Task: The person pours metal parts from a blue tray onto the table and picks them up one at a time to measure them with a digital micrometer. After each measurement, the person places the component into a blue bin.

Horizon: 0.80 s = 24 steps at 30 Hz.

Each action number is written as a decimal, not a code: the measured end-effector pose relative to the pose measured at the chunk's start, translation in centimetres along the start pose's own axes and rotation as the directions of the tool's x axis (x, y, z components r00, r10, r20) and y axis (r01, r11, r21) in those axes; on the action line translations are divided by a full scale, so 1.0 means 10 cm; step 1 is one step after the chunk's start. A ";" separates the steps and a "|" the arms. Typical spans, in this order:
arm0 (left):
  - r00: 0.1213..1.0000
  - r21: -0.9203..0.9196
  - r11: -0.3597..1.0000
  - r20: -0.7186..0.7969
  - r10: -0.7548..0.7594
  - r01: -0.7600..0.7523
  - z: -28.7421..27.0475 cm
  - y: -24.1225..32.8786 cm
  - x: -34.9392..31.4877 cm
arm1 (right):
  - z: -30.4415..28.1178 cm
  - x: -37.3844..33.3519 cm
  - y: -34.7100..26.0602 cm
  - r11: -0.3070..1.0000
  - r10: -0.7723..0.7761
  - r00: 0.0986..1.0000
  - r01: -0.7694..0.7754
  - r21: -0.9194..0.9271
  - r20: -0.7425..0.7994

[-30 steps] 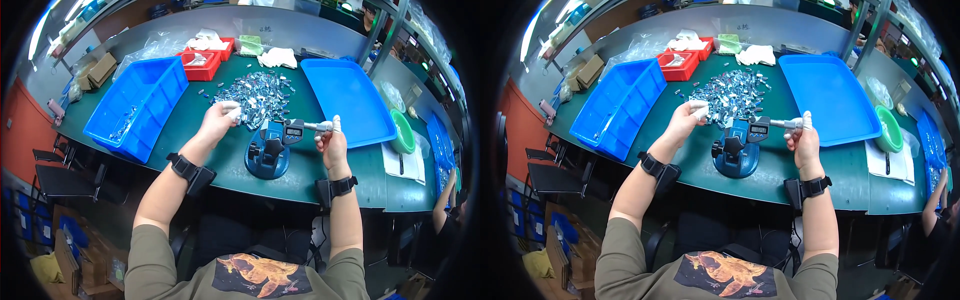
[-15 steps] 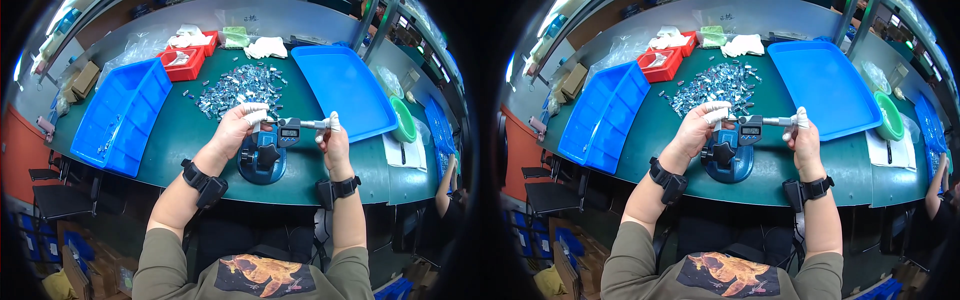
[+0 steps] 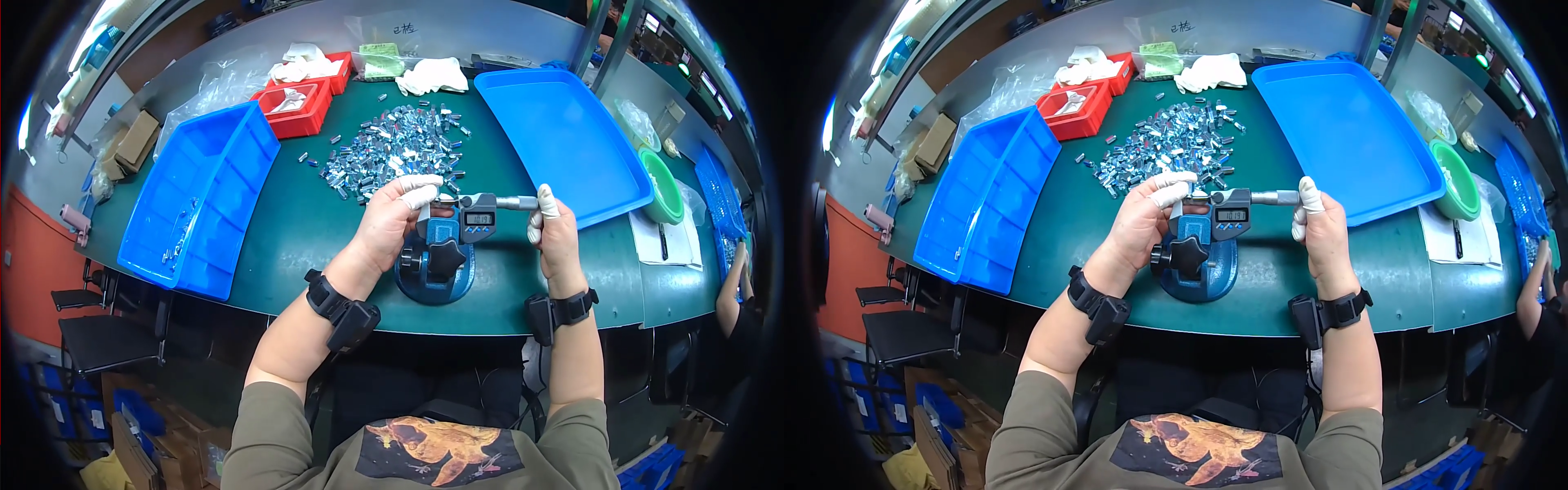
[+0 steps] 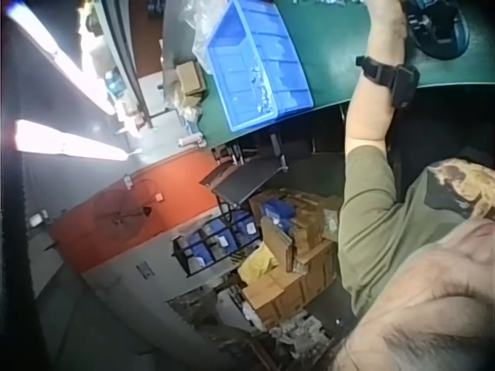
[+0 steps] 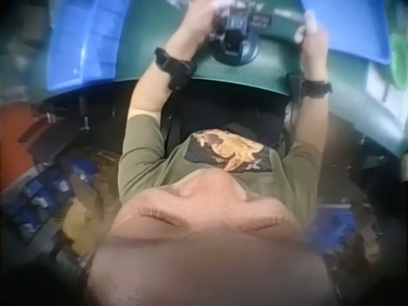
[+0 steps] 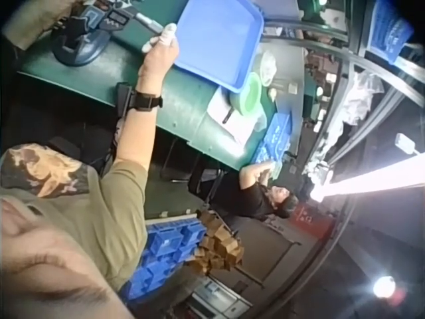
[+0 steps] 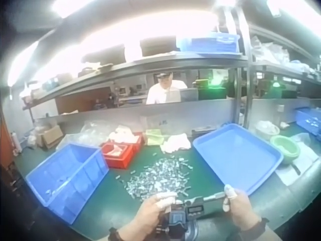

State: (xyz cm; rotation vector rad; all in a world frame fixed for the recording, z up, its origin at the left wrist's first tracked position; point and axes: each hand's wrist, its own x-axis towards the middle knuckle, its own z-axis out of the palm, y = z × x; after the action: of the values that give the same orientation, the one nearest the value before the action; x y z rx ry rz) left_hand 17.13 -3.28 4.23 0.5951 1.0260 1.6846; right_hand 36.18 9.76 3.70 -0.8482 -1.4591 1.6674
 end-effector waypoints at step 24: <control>0.991 0.163 0.978 0.061 0.121 -0.130 0.07 0.03 -0.02 | -0.05 0.00 0.02 0.985 -0.120 0.992 0.116 0.129 0.026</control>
State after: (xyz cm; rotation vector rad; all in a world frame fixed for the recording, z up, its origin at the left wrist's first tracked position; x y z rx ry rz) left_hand 17.59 -3.28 4.89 0.8234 1.1196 1.6937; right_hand 36.56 9.96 3.46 -0.6541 -1.3816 1.6732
